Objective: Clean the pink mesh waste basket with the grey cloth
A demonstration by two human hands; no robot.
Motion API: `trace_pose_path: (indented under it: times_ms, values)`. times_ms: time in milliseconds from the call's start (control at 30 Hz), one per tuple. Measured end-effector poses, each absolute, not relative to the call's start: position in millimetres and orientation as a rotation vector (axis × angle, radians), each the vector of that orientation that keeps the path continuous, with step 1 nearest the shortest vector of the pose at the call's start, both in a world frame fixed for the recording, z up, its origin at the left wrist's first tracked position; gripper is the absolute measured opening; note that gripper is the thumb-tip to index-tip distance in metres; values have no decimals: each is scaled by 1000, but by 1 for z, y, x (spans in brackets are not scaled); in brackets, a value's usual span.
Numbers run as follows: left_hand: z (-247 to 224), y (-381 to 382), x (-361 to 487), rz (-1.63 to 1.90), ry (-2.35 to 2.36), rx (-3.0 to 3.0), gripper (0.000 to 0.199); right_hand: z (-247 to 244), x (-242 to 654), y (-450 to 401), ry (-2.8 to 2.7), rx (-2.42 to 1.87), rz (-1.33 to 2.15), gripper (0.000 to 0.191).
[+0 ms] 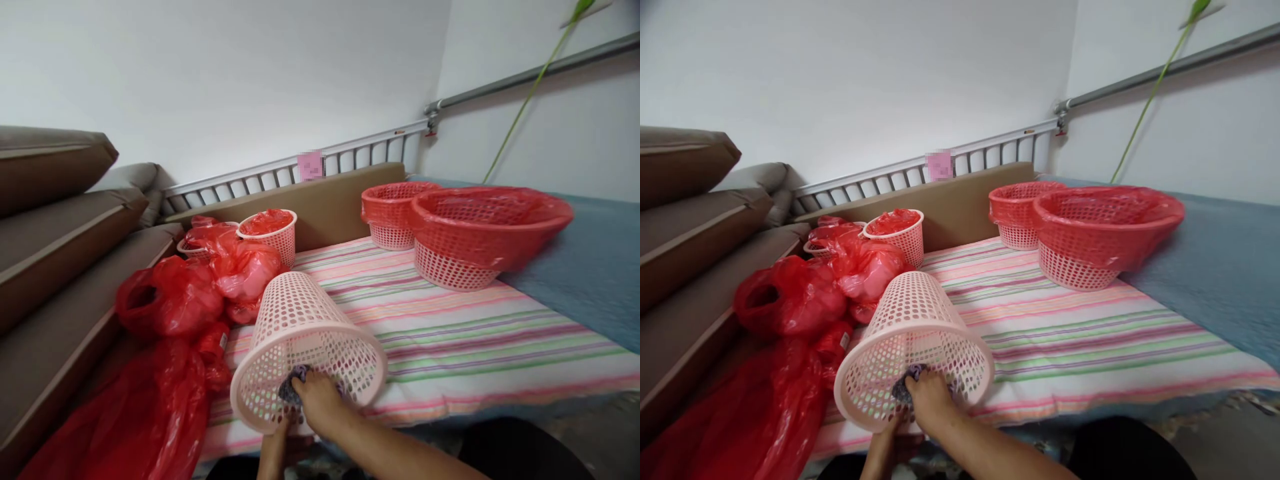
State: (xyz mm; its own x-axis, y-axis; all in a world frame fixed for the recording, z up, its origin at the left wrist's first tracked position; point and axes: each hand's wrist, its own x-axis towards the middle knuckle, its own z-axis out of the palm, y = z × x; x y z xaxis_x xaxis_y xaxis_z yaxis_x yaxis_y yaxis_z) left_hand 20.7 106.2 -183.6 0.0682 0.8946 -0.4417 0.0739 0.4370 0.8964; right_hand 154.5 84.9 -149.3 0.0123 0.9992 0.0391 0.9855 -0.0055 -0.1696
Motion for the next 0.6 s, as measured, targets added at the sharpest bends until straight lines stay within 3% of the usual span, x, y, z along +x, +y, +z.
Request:
trace_pose_path:
  times_ms: [167,433,600]
  values:
    - [-165,125,-6,895,1403,1010,49,-136,165,78,-2017,-2266,158,35]
    - [-195,94,27,851,1255,1265,40,-143,200,49,-1839,-2413,187,34]
    - [-200,98,37,818,1277,1202,33,-149,201,78,-1782,-2322,229,27]
